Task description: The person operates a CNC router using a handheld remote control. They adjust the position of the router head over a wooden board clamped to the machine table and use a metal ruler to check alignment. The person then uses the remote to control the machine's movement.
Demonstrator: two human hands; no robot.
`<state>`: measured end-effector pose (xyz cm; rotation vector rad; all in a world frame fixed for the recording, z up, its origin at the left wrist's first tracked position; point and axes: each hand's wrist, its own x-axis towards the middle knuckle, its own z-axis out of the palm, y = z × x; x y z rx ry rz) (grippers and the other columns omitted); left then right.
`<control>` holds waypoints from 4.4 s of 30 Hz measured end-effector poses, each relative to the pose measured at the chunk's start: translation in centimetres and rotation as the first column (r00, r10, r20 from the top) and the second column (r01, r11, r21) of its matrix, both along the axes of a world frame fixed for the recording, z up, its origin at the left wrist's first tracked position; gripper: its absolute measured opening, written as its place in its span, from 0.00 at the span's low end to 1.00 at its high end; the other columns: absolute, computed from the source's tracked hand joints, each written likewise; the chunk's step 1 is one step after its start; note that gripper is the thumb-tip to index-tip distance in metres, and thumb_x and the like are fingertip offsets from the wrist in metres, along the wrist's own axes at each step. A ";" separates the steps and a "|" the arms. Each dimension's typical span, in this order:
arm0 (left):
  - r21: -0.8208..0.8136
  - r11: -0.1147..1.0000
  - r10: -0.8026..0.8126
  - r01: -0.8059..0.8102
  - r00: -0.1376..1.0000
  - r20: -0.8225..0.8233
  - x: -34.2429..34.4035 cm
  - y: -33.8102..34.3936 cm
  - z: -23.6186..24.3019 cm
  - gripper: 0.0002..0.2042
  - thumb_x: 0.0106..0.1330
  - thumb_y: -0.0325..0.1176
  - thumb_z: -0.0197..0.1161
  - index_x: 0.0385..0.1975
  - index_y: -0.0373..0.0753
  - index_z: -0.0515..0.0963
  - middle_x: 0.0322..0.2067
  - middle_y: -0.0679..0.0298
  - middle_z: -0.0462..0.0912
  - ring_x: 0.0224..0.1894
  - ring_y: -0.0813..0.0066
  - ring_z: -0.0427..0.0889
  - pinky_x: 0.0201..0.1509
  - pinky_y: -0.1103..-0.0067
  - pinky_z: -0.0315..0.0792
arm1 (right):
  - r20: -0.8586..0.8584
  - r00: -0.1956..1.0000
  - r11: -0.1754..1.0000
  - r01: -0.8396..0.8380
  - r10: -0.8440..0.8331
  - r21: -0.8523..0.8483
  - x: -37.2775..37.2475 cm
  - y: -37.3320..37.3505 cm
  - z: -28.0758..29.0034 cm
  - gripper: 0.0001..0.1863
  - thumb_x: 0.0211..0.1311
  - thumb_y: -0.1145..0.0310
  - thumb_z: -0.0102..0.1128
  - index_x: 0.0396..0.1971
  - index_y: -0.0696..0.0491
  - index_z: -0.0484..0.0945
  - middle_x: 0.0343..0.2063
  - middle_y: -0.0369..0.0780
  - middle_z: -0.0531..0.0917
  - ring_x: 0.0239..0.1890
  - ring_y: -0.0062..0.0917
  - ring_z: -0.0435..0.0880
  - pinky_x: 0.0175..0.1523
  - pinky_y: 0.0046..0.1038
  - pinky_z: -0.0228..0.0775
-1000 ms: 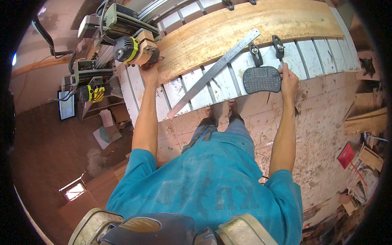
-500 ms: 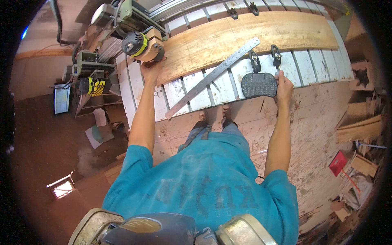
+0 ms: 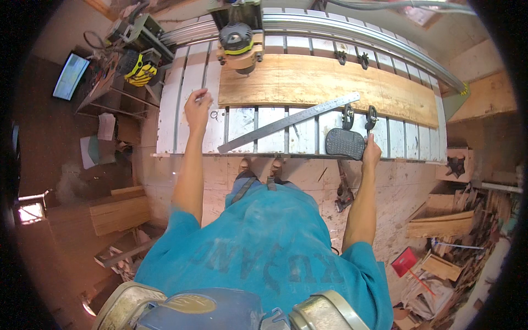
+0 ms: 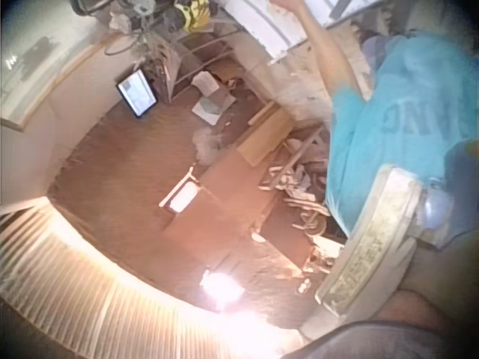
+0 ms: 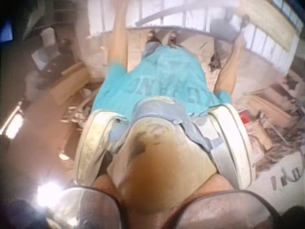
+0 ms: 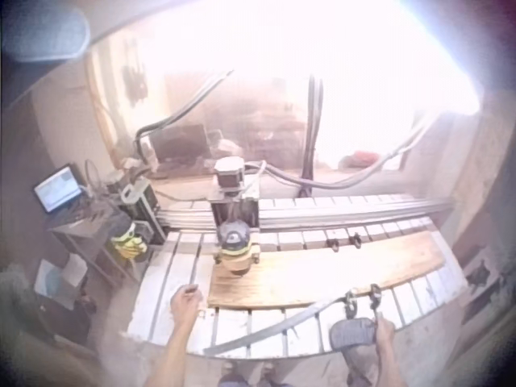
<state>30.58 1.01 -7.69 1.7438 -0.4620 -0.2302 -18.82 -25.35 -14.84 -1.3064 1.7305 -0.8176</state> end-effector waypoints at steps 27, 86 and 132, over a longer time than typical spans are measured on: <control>0.690 0.672 0.252 0.269 0.793 -0.555 -14.3 46.4 -22.7 0.31 0.57 0.45 0.71 0.58 0.36 0.72 0.32 0.52 0.86 0.29 0.64 0.85 0.35 0.71 0.79 | -0.540 0.839 0.954 -0.109 -0.063 -0.280 -2.8 15.2 1.4 0.30 0.71 0.48 0.49 0.35 0.66 0.82 0.33 0.59 0.83 0.40 0.56 0.81 0.45 0.49 0.69; 0.627 0.654 -0.045 0.424 0.849 -0.527 7.3 70.2 -22.0 0.24 0.64 0.40 0.67 0.56 0.35 0.76 0.39 0.53 0.86 0.26 0.70 0.85 0.29 0.75 0.78 | -0.294 0.702 0.759 -0.628 0.648 0.173 18.2 59.9 -1.9 0.25 0.63 0.51 0.58 0.42 0.60 0.85 0.36 0.52 0.87 0.42 0.44 0.86 0.49 0.38 0.76; 0.545 0.759 0.129 0.356 0.738 -0.662 4.4 63.9 -17.6 0.15 0.69 0.33 0.63 0.51 0.32 0.77 0.30 0.61 0.82 0.30 0.78 0.80 0.32 0.79 0.74 | 0.366 0.855 0.924 -0.290 0.367 -0.247 39.9 9.0 4.2 0.12 0.63 0.79 0.67 0.46 0.64 0.81 0.41 0.38 0.87 0.40 0.20 0.84 0.47 0.22 0.76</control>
